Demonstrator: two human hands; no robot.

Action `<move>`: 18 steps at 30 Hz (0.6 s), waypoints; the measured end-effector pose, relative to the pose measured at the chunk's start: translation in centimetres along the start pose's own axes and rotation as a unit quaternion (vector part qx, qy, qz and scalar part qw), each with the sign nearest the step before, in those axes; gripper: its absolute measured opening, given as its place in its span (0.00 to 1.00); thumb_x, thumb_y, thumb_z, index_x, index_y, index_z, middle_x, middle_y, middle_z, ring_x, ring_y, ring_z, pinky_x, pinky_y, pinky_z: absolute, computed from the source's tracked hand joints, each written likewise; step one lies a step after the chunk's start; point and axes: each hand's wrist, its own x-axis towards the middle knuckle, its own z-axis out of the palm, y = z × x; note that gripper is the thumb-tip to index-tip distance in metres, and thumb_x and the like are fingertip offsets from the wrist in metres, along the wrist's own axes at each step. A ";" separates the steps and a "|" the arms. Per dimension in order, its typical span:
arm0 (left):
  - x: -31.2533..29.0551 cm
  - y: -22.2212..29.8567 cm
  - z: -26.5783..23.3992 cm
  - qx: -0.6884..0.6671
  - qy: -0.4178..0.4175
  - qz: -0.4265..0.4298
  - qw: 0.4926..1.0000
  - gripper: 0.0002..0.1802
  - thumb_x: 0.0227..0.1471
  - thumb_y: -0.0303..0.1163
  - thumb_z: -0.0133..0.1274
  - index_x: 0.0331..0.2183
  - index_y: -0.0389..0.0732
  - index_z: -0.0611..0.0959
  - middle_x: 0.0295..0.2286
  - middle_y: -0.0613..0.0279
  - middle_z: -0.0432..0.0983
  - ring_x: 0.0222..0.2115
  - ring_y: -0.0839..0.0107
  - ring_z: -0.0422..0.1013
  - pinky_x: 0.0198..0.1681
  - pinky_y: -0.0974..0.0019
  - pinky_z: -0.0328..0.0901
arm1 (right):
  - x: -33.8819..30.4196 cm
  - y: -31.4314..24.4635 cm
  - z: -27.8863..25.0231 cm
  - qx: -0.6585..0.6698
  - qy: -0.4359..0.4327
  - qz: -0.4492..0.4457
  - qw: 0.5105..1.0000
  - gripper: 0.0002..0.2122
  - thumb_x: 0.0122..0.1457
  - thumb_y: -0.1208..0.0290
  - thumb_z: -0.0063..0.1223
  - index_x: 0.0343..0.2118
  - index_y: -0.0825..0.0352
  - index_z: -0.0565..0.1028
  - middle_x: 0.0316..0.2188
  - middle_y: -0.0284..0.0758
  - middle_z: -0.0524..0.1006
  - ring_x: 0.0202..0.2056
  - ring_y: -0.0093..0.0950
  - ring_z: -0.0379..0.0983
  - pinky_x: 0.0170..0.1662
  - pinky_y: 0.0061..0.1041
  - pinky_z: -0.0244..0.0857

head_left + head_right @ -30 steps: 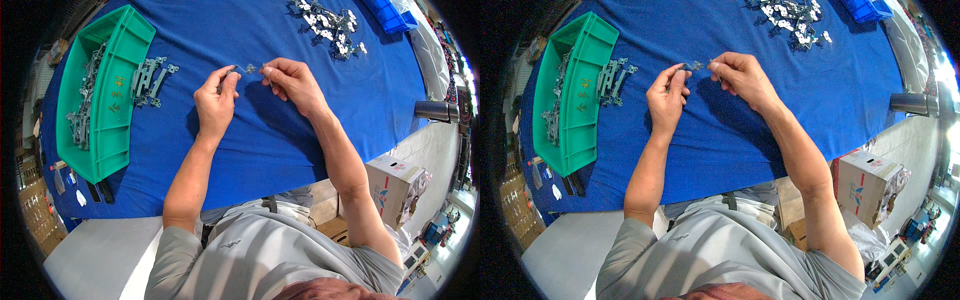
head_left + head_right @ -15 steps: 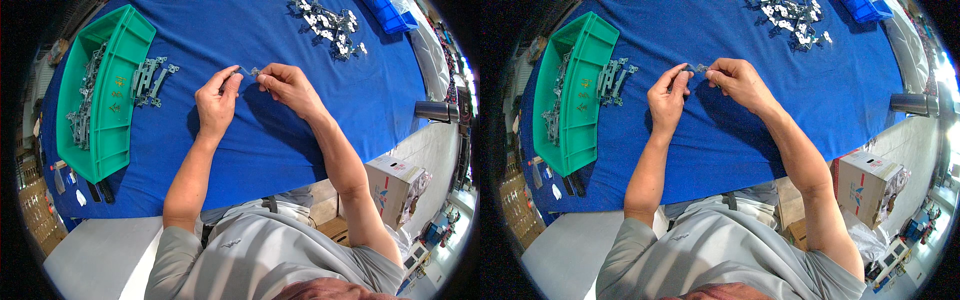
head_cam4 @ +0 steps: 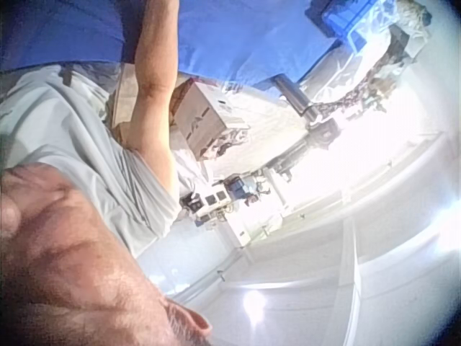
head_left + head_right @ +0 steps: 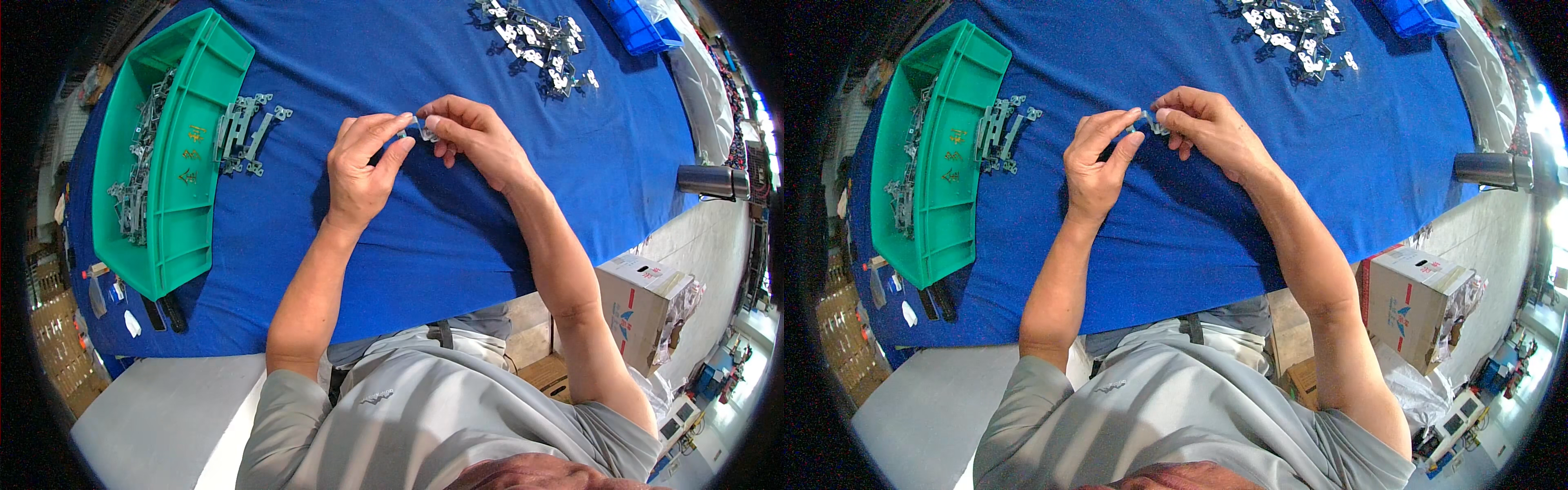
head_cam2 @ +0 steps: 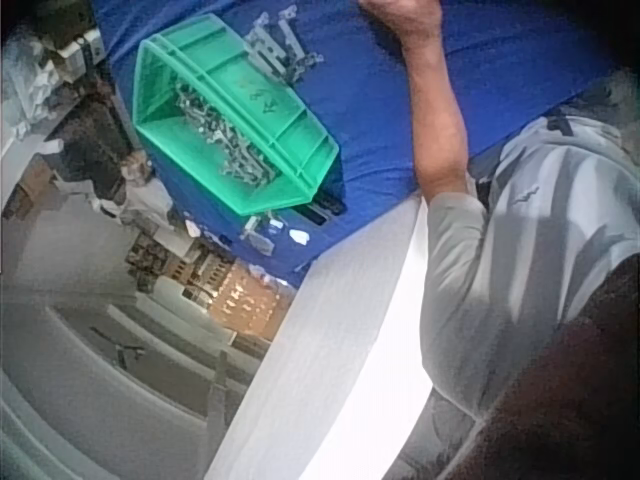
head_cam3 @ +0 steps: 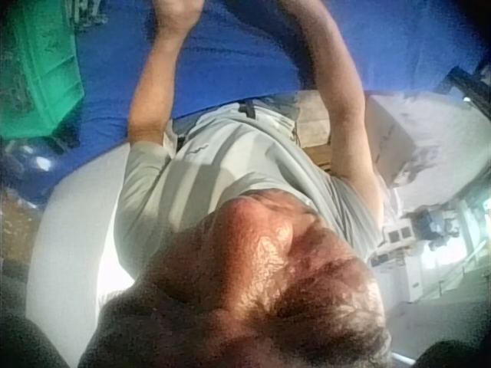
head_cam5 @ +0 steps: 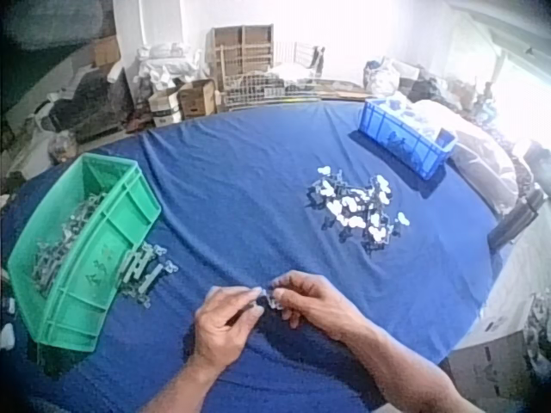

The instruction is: The person picks up a metal bracket and a small metal piece from the table, fits the piece into the bracket by hand, and places the assembled unit onto a pile.

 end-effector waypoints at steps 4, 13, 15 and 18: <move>0.1 0.2 0.1 0.012 -0.020 0.014 1.000 0.13 0.50 0.25 0.64 0.41 0.39 0.87 0.37 0.58 0.82 0.38 0.66 0.75 0.43 0.65 0.69 | -0.1 0.4 -0.1 -0.031 0.019 -0.019 0.999 0.10 0.67 0.65 0.52 0.41 0.67 0.76 0.29 0.27 0.75 0.26 0.14 0.70 0.26 0.15 0.64; -0.4 0.0 0.4 -0.096 0.042 -0.237 0.966 0.14 0.63 0.35 0.53 0.44 0.36 0.83 0.31 0.61 0.81 0.22 0.83 0.71 0.21 0.78 0.65 | -0.2 -0.1 -0.2 -0.033 0.040 -0.019 0.998 0.09 0.67 0.65 0.52 0.37 0.66 0.77 0.25 0.27 0.76 0.22 0.13 0.66 0.22 0.13 0.58; -0.3 0.0 0.4 -0.122 0.049 -0.254 0.958 0.15 0.64 0.36 0.52 0.44 0.36 0.83 0.30 0.62 0.81 0.21 0.85 0.70 0.19 0.80 0.63 | -0.2 0.0 0.1 -0.028 -0.004 -0.001 1.000 0.10 0.66 0.65 0.53 0.36 0.67 0.78 0.25 0.27 0.77 0.22 0.12 0.66 0.22 0.13 0.58; -0.3 0.1 0.5 -0.123 0.049 -0.253 0.958 0.14 0.64 0.36 0.52 0.43 0.36 0.83 0.29 0.62 0.81 0.21 0.85 0.70 0.19 0.80 0.63 | -0.2 0.3 0.2 -0.043 -0.005 -0.014 0.999 0.10 0.66 0.64 0.53 0.37 0.67 0.78 0.26 0.27 0.77 0.22 0.13 0.66 0.23 0.14 0.58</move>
